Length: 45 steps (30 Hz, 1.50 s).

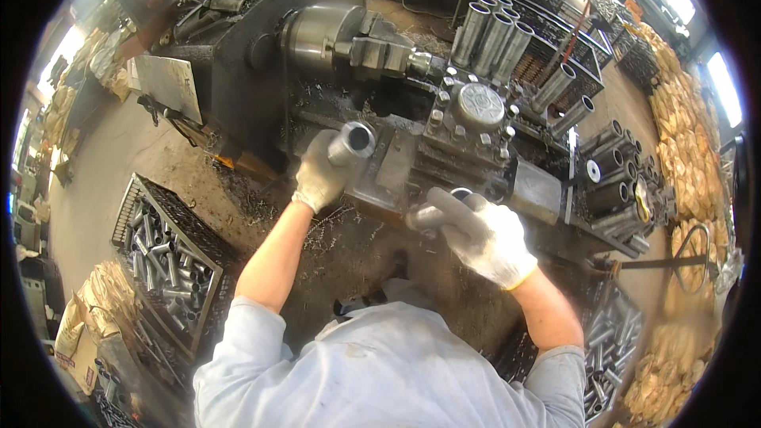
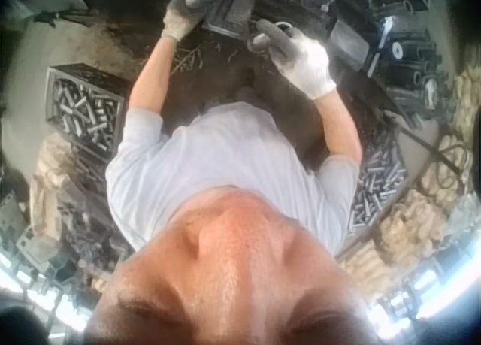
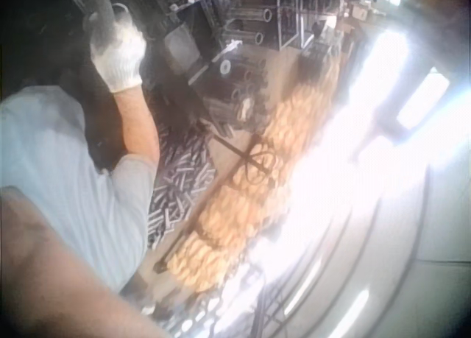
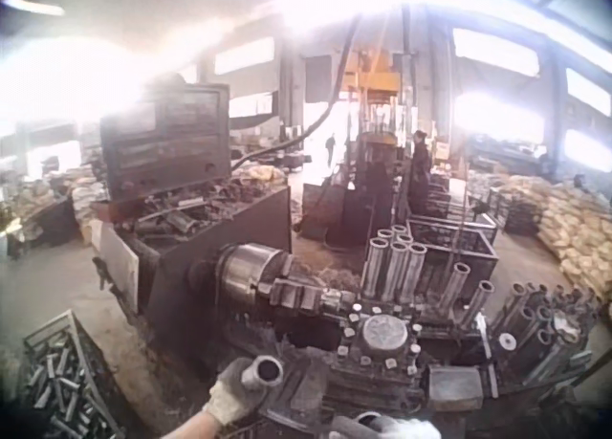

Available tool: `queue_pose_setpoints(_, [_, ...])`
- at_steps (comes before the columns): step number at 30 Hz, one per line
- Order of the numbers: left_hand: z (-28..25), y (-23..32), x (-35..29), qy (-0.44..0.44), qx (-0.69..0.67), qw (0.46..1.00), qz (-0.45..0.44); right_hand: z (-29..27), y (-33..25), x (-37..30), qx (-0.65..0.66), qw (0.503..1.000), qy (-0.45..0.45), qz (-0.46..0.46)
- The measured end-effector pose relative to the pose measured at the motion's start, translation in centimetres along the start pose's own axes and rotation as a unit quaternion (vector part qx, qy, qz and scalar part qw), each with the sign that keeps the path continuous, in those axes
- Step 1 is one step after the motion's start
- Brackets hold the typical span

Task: The person repeatedly picks up cylindrical metal tubes from a nearby bin, inserts them into the chuck of a metal turning machine, and then removes them after a brief interval. The person places the processed tubes into a separate bin. The cycle repeats continuously throughout the clip.

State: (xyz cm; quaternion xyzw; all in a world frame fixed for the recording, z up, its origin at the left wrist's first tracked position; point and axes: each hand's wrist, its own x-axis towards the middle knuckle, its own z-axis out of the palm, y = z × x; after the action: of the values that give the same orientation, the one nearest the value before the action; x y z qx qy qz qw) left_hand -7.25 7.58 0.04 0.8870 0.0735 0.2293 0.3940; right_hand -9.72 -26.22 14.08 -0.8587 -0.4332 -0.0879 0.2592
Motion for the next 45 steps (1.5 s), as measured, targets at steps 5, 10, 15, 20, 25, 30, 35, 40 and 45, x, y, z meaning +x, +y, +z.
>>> queue_pose_setpoints(5, [6.6,-4.9,7.7,-0.003,-0.158,0.963,-0.219,-0.7,3.2,2.9,-0.010,0.998,-0.064,0.016])
queue_pose_setpoints(10, [6.0,-0.2,9.7,0.138,-0.252,0.958,0.007,-2.4,4.4,4.4,-0.118,0.973,-0.183,-0.074])
queue_pose_setpoints(15, [4.4,2.2,7.5,-0.136,-0.292,0.946,0.011,-3.3,5.0,4.3,-0.097,0.975,-0.199,-0.019])
queue_pose_setpoints(20, [7.9,3.5,4.8,-0.199,-0.155,0.966,0.061,-1.6,3.4,3.5,-0.188,0.977,-0.100,-0.033])
queue_pose_setpoints(25, [4.1,2.0,6.1,-0.209,-0.222,0.952,0.026,-1.9,-0.3,3.7,-0.217,0.969,-0.089,0.076])
queue_pose_setpoints(30, [3.3,-2.1,11.5,-0.335,0.064,0.939,0.051,-7.7,-1.3,9.3,-0.091,0.982,-0.089,0.141])
queue_pose_setpoints(35, [2.3,0.2,15.3,0.045,-0.007,0.955,0.294,-5.4,8.6,23.9,-0.060,0.977,-0.047,0.201])
queue_pose_setpoints(40, [-1.5,2.6,25.3,0.133,0.212,0.928,0.275,5.7,23.2,32.7,-0.070,0.916,-0.359,0.167])
queue_pose_setpoints(45, [-1.3,0.8,28.3,0.145,0.217,0.905,0.337,7.1,29.8,34.1,0.255,0.686,-0.576,0.364])
